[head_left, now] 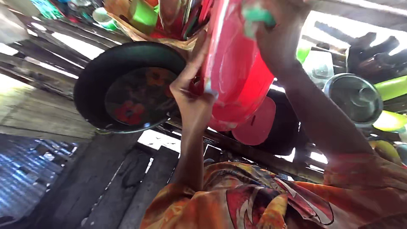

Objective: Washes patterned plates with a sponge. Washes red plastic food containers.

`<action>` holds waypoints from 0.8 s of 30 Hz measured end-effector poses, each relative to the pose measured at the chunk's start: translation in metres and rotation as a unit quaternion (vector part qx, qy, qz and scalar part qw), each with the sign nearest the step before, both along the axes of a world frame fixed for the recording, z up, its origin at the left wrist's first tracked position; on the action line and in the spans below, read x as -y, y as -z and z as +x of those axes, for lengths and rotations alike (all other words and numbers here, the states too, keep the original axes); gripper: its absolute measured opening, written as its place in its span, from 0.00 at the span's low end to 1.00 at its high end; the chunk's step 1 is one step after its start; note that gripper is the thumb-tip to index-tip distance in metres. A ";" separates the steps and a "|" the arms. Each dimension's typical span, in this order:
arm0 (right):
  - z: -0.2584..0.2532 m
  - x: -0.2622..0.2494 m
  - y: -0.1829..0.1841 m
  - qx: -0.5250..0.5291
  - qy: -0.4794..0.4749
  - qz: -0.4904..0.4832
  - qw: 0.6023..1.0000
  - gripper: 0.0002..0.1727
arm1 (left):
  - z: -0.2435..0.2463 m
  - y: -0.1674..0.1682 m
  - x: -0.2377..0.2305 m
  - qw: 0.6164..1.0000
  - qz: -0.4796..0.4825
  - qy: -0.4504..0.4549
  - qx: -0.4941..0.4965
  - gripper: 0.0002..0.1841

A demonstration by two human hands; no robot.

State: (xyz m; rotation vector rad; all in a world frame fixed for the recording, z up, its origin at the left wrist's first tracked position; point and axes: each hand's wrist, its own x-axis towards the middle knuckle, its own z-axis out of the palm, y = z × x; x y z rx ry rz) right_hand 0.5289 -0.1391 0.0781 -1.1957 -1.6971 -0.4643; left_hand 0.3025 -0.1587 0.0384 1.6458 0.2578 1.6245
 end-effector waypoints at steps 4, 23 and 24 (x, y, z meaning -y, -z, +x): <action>-0.004 0.031 0.049 0.074 -0.244 -0.246 0.935 0.11 | -0.007 0.005 -0.005 0.996 -0.045 -0.057 0.056 0.33; 0.043 0.052 0.059 -0.447 -0.083 0.040 0.890 0.13 | 0.016 0.041 0.011 0.908 -0.414 0.045 0.043 0.44; 0.040 0.055 0.067 -0.464 -0.064 0.022 0.883 0.14 | 0.016 0.044 0.012 0.900 -0.432 0.037 0.045 0.45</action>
